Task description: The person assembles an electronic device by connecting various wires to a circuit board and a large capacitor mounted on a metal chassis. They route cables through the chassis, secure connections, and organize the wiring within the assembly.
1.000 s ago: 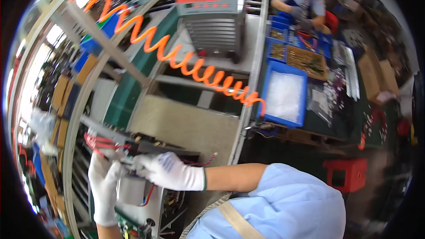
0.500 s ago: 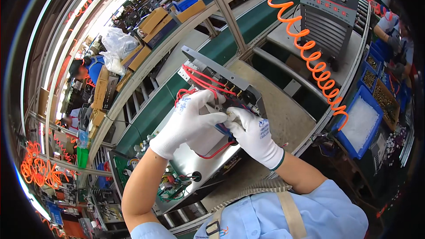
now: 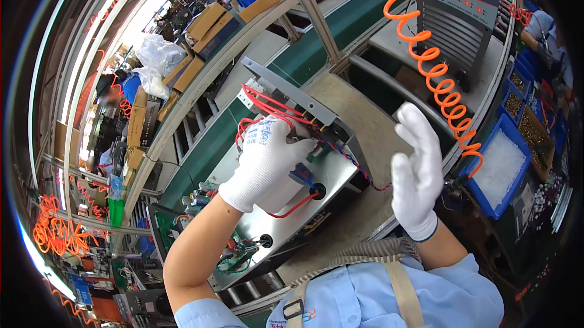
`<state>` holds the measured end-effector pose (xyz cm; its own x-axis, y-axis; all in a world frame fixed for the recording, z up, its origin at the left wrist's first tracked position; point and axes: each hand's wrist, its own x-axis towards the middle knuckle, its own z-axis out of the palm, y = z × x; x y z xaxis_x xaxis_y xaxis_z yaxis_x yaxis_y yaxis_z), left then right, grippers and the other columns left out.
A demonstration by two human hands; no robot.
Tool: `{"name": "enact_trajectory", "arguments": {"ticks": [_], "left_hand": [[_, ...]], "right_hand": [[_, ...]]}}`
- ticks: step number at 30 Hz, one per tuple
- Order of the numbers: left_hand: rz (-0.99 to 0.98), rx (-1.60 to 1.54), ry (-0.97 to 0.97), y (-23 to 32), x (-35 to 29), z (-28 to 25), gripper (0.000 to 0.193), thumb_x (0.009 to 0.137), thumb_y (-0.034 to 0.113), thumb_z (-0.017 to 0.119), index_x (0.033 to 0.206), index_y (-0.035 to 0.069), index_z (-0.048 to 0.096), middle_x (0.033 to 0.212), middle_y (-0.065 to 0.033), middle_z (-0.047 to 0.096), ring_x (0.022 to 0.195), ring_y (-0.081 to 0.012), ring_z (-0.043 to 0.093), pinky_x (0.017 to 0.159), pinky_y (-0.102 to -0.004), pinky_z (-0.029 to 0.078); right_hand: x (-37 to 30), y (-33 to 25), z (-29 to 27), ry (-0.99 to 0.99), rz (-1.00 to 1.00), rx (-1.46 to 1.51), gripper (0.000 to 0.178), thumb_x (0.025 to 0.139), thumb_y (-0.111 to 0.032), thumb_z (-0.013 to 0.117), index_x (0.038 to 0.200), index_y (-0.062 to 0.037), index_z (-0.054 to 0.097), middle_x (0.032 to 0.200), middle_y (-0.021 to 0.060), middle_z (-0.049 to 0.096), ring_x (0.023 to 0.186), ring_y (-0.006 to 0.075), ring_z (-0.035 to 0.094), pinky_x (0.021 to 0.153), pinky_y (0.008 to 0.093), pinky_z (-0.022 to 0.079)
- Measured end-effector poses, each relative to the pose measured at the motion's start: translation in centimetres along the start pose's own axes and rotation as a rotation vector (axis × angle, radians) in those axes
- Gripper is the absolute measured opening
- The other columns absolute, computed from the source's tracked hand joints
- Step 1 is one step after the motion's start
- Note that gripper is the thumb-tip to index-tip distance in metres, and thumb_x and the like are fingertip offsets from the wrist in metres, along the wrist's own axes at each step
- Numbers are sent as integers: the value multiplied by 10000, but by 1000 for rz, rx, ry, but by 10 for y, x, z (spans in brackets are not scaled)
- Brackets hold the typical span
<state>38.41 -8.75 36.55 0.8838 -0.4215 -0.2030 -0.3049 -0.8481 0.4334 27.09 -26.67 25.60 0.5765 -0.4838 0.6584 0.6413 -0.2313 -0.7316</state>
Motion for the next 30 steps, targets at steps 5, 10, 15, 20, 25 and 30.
{"name": "enact_trajectory", "arguments": {"ticks": [5, 10, 15, 20, 25, 30], "left_hand": [[-31, -51, -73, 4, 5, -8, 181, 799, 119, 730, 923, -12, 738, 835, -59, 720, 780, -108, 657, 729, -261, 521], [-71, 21, -131, 6, 10, -6, 183, 796, 111, 730, 940, -1, 729, 827, -46, 708, 785, -108, 654, 731, -264, 523], [-79, 98, -110, 13, 9, -3, 180, 799, 119, 732, 943, 11, 730, 825, -52, 705, 767, -108, 652, 738, -277, 529], [-108, 99, -51, 9, 9, 7, 166, 798, 137, 747, 918, 23, 738, 810, -78, 713, 771, -138, 681, 717, -290, 537], [-47, 228, 60, 4, 6, 18, 163, 782, 141, 765, 901, 32, 743, 787, -96, 707, 780, -173, 696, 701, -313, 534], [202, 440, 221, 8, -6, 32, 150, 792, 123, 745, 910, 33, 721, 885, -127, 667, 862, -249, 674, 767, -356, 523]], "right_hand": [[-6, 11, 24, -195, 214, 139, 523, 908, -56, 602, 1389, 76, 441, 1352, 237, 535, 1242, 315, 555, 1066, 385, 416], [-13, 20, 36, -234, 135, 17, 510, 925, -94, 589, 1387, 70, 447, 1350, 243, 534, 1231, 368, 548, 1062, 417, 412], [-15, 19, 40, -219, 153, 36, 513, 940, -99, 560, 1406, 67, 422, 1377, 246, 508, 1263, 372, 515, 1084, 423, 385], [-14, 13, 38, -236, 229, 139, 494, 962, -108, 493, 1406, 89, 402, 1388, 261, 485, 1273, 374, 495, 1108, 433, 355], [-18, 12, 40, -221, 211, 192, 484, 985, -138, 447, 1394, 114, 394, 1396, 276, 464, 1286, 384, 473, 1116, 431, 339], [-16, 8, 39, -225, 211, 180, 476, 992, -128, 427, 1399, 115, 383, 1409, 269, 449, 1296, 382, 460, 1122, 431, 328]]}}
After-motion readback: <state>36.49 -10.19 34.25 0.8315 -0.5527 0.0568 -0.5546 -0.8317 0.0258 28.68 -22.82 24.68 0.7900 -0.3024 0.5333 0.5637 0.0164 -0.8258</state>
